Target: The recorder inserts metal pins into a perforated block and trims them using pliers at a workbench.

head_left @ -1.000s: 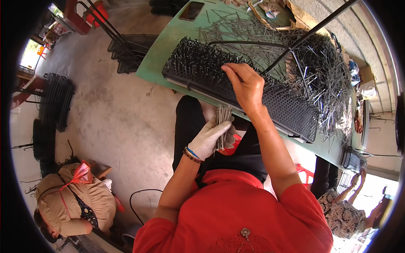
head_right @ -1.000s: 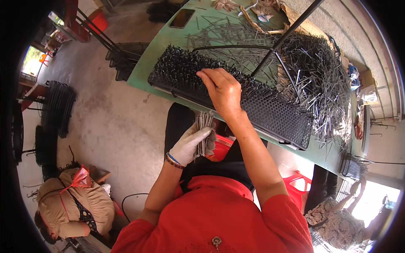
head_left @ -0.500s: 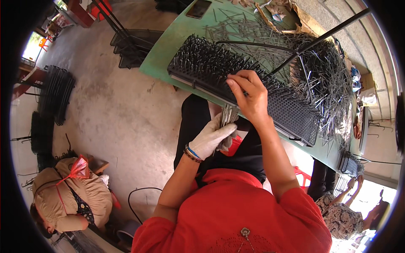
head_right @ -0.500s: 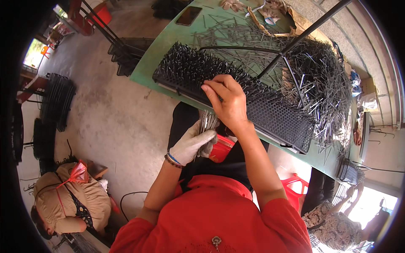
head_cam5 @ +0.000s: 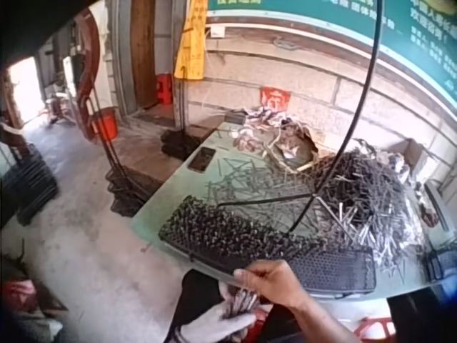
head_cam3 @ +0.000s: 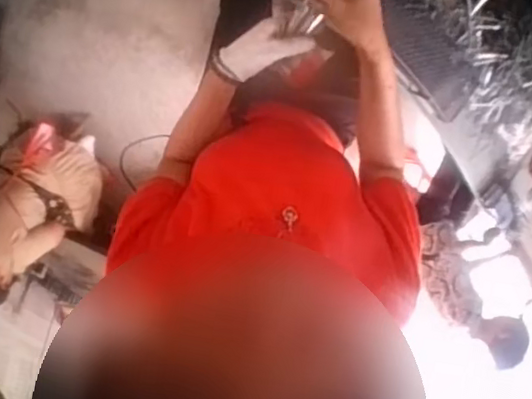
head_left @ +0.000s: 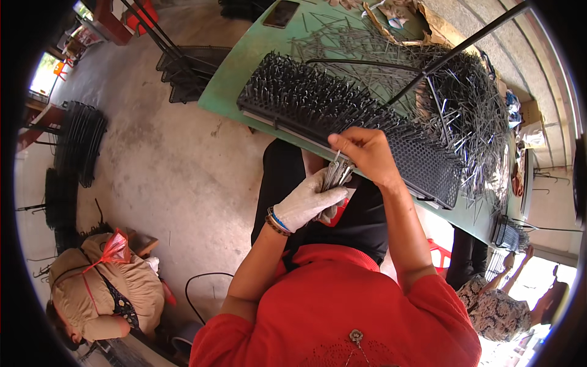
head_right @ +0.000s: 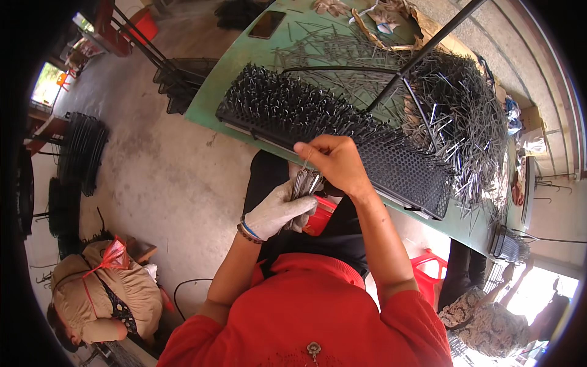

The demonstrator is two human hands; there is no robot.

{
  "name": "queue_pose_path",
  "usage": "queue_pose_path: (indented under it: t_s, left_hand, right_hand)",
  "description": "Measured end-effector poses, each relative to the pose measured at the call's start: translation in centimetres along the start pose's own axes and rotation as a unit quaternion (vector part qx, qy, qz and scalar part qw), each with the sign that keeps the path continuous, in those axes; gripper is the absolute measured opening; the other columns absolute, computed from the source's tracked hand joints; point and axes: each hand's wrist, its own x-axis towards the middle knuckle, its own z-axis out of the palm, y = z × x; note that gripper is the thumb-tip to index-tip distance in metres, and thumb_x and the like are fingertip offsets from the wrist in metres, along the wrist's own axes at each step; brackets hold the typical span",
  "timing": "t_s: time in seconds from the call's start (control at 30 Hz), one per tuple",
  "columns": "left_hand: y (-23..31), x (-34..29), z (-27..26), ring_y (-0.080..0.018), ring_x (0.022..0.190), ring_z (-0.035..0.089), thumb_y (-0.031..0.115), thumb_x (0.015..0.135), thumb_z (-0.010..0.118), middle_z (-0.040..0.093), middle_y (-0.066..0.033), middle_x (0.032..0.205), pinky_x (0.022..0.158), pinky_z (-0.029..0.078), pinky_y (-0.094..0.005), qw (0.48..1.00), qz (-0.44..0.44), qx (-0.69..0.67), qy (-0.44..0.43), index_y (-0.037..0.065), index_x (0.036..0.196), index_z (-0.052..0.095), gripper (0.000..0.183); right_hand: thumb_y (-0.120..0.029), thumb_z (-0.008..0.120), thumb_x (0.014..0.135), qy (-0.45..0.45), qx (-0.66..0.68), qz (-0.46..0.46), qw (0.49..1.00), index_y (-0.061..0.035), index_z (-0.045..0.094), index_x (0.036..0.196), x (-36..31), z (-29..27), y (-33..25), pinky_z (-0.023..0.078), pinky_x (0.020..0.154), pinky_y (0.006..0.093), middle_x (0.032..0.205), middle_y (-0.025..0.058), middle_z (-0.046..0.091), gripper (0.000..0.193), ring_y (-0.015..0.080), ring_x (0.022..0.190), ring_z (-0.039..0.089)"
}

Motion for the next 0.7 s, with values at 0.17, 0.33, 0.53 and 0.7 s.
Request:
queue_pose_path:
  t_s: [0.17,0.33,0.53,0.7]
  left_hand:
    - [-0.8,0.3,-0.5,-0.0053,0.056,0.052,0.024,0.095,0.058,0.056,0.0010,0.078,0.047,0.043,-0.0193,0.997,-0.040,-0.071,0.015,0.005,0.118,0.051,0.030]
    - [-1.3,0.3,-0.6,-0.0052,0.057,0.053,0.024,0.096,0.057,0.060,0.0008,0.079,0.047,0.044,-0.0190,0.995,-0.027,-0.095,0.028,0.006,0.120,0.052,0.030]
    - [-1.8,0.3,-0.8,-0.0044,0.059,0.056,0.023,0.096,0.058,0.062,0.0001,0.080,0.048,0.046,-0.0185,0.990,-0.009,-0.136,0.046,0.007,0.120,0.052,0.030]
    - [-1.7,0.3,-0.9,-0.0048,0.059,0.057,0.023,0.096,0.058,0.062,-0.0001,0.080,0.047,0.046,-0.0188,0.988,-0.009,-0.149,0.040,0.006,0.119,0.052,0.030]
  right_hand:
    - [-0.022,0.071,0.090,0.160,0.072,-0.035,0.984,0.0020,0.072,0.087,0.8,-0.2,-1.7,0.047,0.058,0.0214,0.072,0.0038,0.068,0.024,0.0066,0.062,0.057]
    - [-0.016,0.070,0.091,0.266,0.072,-0.135,0.952,0.0034,0.071,0.093,2.8,0.0,-1.3,0.049,0.060,0.0210,0.076,0.0054,0.068,0.020,0.0082,0.064,0.060]
    - [-0.015,0.071,0.089,0.276,-0.031,-0.156,0.948,0.0021,0.071,0.093,3.8,1.1,-0.5,0.050,0.061,0.0213,0.076,0.0049,0.069,0.018,0.0072,0.065,0.060]
    - [-0.013,0.073,0.087,0.290,-0.099,-0.226,0.925,0.0015,0.071,0.092,4.1,1.3,0.0,0.048,0.057,0.0220,0.075,0.0069,0.069,0.015,0.0085,0.064,0.060]
